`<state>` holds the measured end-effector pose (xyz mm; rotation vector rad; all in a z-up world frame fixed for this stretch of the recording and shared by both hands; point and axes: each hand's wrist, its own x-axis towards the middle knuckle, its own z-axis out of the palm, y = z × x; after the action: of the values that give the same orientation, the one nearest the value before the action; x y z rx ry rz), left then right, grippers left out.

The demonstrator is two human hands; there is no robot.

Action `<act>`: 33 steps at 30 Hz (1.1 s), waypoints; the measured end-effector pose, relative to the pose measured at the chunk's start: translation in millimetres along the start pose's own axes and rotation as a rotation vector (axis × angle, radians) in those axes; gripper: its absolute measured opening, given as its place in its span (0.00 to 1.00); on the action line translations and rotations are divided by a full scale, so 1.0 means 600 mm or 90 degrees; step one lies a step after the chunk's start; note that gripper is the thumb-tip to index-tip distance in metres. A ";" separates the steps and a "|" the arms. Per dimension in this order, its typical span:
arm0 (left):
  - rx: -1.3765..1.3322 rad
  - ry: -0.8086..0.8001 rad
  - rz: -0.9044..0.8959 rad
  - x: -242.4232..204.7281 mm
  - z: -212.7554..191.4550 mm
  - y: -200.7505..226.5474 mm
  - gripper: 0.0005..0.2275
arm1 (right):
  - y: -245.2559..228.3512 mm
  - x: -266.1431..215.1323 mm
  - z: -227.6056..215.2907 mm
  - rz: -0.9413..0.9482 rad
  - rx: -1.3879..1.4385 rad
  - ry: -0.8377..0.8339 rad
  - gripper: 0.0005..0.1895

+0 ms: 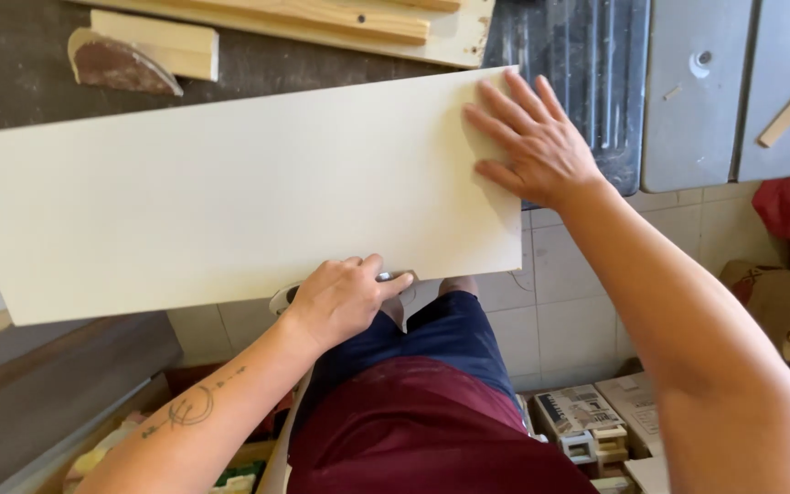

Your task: Trimming the edge of a white laminate board using a utility knife

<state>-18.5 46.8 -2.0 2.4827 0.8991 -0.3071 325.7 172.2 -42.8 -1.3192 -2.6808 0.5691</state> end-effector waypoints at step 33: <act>-0.016 -0.028 0.030 0.088 -0.017 0.072 0.22 | 0.023 0.006 0.043 -0.056 0.066 0.165 0.37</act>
<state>50.2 51.9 3.3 2.4597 0.8213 -0.3305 327.3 175.2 -71.9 -1.1547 -2.4507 0.4839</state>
